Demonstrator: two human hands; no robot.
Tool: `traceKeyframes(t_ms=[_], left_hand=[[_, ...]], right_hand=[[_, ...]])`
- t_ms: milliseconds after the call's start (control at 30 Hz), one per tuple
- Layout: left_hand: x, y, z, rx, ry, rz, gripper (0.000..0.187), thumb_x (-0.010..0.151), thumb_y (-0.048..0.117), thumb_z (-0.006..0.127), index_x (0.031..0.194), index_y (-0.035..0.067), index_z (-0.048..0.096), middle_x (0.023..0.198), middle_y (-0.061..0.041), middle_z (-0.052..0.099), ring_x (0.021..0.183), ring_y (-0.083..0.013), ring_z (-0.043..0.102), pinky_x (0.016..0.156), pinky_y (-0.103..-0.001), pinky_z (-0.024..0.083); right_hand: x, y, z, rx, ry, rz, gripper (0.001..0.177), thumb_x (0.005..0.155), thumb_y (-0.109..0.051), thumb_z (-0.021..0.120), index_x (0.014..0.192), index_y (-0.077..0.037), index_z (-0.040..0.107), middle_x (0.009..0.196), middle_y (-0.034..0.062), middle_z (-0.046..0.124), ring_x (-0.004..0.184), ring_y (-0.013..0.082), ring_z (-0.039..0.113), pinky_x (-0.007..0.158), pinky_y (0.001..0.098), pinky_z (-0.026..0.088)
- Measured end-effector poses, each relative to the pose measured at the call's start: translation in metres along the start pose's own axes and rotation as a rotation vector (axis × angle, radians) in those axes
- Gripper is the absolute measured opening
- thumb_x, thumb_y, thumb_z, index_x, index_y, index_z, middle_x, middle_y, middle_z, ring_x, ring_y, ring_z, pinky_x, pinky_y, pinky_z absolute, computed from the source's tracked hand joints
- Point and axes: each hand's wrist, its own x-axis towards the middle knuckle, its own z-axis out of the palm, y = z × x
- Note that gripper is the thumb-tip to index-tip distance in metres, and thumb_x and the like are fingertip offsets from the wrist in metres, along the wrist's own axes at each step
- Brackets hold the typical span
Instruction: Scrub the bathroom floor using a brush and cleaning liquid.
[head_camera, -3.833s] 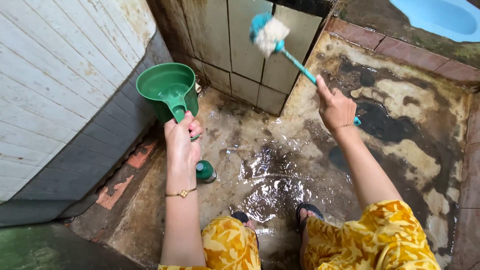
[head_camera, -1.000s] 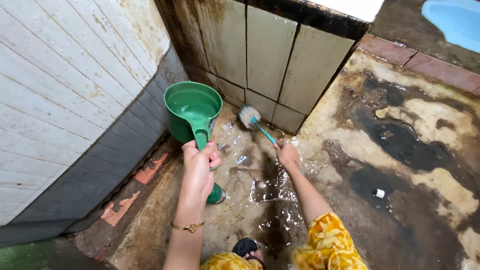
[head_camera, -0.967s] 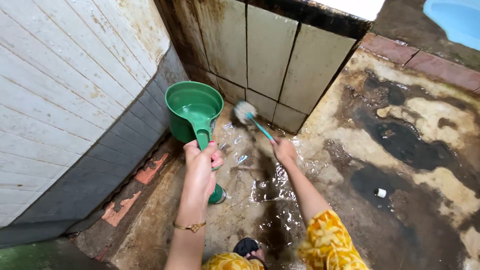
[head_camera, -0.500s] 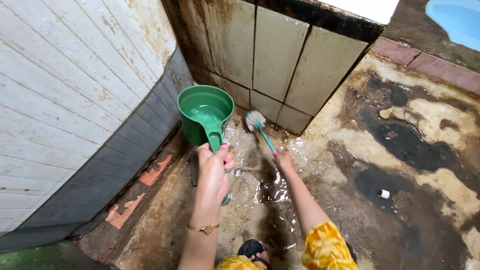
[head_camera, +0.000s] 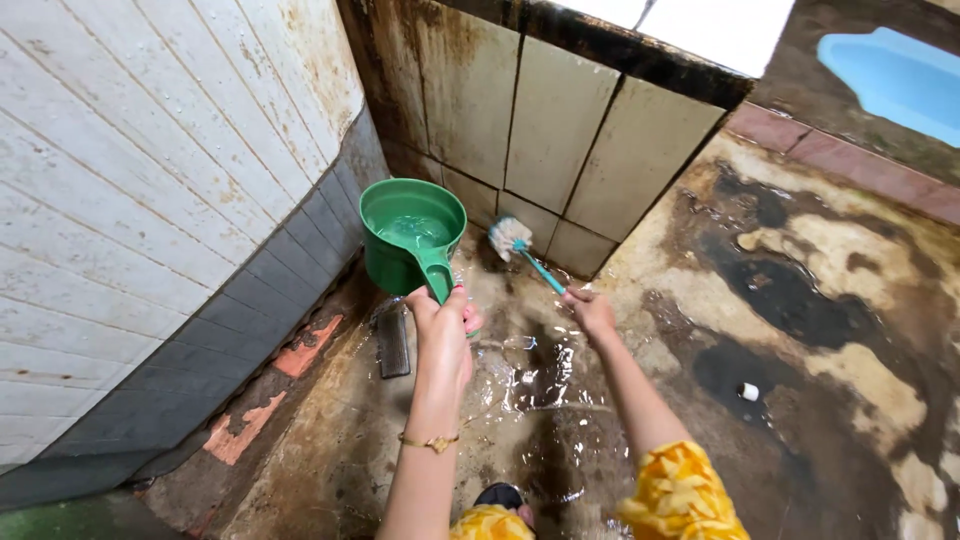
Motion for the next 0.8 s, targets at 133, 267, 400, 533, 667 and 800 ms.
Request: traceKeyframes(t_ms=[133, 267, 400, 533, 667, 800], left_hand=[[-0.002, -0.01, 0.008, -0.071, -0.026, -0.01, 0.035, 0.095, -0.008, 0.049, 0.119, 0.009, 0.029, 0.097, -0.009, 0.047, 0.062, -0.0117, 0.043, 0.048, -0.026, 0.035], [-0.008, -0.012, 0.024, -0.113, -0.038, -0.016, 0.037, 0.095, -0.006, 0.048, 0.121, 0.013, 0.03, 0.1, -0.008, 0.049, 0.061, -0.011, 0.043, 0.047, -0.025, 0.033], [-0.017, -0.015, 0.029, -0.109, -0.067, 0.024, 0.035, 0.097, -0.007, 0.05, 0.121, 0.009, 0.03, 0.097, -0.01, 0.045, 0.062, -0.0115, 0.044, 0.048, -0.025, 0.035], [-0.029, -0.012, 0.028, -0.044, -0.12, 0.003, 0.034, 0.095, -0.008, 0.047, 0.119, 0.009, 0.03, 0.098, -0.009, 0.047, 0.063, -0.0115, 0.045, 0.049, -0.025, 0.036], [-0.018, -0.01, 0.035, -0.052, -0.123, 0.011, 0.033, 0.091, -0.012, 0.044, 0.112, 0.009, 0.031, 0.094, -0.009, 0.045, 0.062, -0.0119, 0.043, 0.048, -0.026, 0.035], [-0.008, -0.026, 0.032, -0.187, -0.132, -0.054, 0.02, 0.093, -0.011, 0.048, 0.103, 0.002, 0.036, 0.09, -0.007, 0.044, 0.065, -0.0122, 0.045, 0.05, -0.025, 0.038]], right_hand=[[-0.049, -0.089, -0.054, -0.364, 0.123, -0.162, 0.045, 0.089, -0.05, 0.069, 0.124, -0.023, 0.074, 0.104, 0.0082, 0.077, 0.086, 0.023, 0.072, 0.076, 0.0391, 0.054], [-0.099, -0.197, -0.103, -0.385, 0.256, -0.252, 0.042, 0.093, -0.056, 0.062, 0.125, -0.031, 0.073, 0.095, 0.0118, 0.076, 0.08, 0.0274, 0.074, 0.074, 0.0436, 0.055], [-0.116, -0.17, -0.167, -0.691, 0.293, -0.326, 0.036, 0.1, -0.054, 0.059, 0.122, -0.031, 0.075, 0.09, 0.0145, 0.074, 0.085, 0.0385, 0.068, 0.07, 0.0496, 0.053], [-0.105, -0.069, -0.19, -1.03, 0.149, -0.224, 0.03, 0.098, -0.05, 0.059, 0.113, -0.032, 0.078, 0.097, 0.0109, 0.076, 0.088, 0.0354, 0.072, 0.074, 0.0484, 0.057], [-0.103, -0.07, -0.171, -0.995, 0.074, -0.109, 0.031, 0.096, -0.051, 0.06, 0.12, -0.038, 0.075, 0.107, 0.0091, 0.076, 0.094, 0.0342, 0.072, 0.08, 0.0478, 0.058], [-0.07, -0.076, -0.13, -1.039, -0.041, -0.121, 0.031, 0.096, -0.043, 0.058, 0.123, -0.041, 0.074, 0.112, 0.0061, 0.077, 0.098, 0.0306, 0.074, 0.083, 0.0445, 0.059]])
